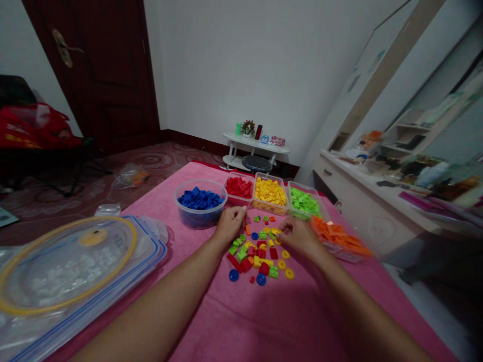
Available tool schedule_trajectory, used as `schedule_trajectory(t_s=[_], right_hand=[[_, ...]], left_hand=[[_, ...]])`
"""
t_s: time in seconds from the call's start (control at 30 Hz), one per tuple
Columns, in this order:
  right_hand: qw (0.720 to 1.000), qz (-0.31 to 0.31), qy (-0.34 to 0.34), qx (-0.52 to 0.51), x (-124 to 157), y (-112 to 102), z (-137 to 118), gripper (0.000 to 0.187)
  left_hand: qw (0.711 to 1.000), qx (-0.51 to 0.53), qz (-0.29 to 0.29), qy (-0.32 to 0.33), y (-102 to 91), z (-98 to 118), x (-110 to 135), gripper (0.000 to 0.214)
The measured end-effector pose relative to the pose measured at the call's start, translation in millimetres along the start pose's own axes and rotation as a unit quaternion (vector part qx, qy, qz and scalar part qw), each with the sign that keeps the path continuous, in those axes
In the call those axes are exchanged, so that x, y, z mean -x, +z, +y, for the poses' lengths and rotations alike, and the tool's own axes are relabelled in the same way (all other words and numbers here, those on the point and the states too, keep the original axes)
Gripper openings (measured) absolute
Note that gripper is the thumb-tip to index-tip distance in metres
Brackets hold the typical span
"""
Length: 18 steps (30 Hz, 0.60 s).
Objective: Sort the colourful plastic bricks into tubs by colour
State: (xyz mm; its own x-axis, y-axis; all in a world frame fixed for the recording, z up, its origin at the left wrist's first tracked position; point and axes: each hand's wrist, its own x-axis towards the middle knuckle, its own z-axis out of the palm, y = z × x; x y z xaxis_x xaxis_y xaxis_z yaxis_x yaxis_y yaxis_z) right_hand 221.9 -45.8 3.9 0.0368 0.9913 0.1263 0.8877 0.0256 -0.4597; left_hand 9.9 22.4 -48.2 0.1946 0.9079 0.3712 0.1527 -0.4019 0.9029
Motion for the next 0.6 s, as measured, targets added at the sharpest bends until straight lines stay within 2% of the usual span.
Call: schedule_trajectory(t_s=[0.13,0.23,0.3,0.4,0.47,0.53,0.6], right_hand=[[1.0,0.008,-0.02,0.023,19,14,0,0.008],[0.999,0.011,-0.023,0.037,20,15,-2,0.008],[0.998,-0.011,-0.017,0.051,12,5,-5,0.007],[0.997,-0.031,-0.004,0.069,-10,-22,-14,0.008],[0.998,0.017,0.0,0.054,-28,-41,-23,0.01],[0.991,0.136,-0.009,0.013,-42,-53,-29,0.018],[0.971,0.234,-0.031,-0.027,-50,-53,-31,0.025]], left_hand=[[1.0,-0.012,0.005,0.001,-0.6,1,0,0.05],[1.0,-0.008,0.004,-0.002,-0.6,1,0,0.05],[1.0,-0.003,0.002,-0.006,-0.4,0,0,0.05],[1.0,-0.005,0.002,-0.006,-0.4,0,0,0.05],[1.0,-0.009,0.003,-0.006,-0.6,0,0,0.05],[1.0,-0.009,0.003,-0.005,-0.7,1,0,0.05],[1.0,-0.004,0.003,-0.005,-0.6,1,0,0.05]])
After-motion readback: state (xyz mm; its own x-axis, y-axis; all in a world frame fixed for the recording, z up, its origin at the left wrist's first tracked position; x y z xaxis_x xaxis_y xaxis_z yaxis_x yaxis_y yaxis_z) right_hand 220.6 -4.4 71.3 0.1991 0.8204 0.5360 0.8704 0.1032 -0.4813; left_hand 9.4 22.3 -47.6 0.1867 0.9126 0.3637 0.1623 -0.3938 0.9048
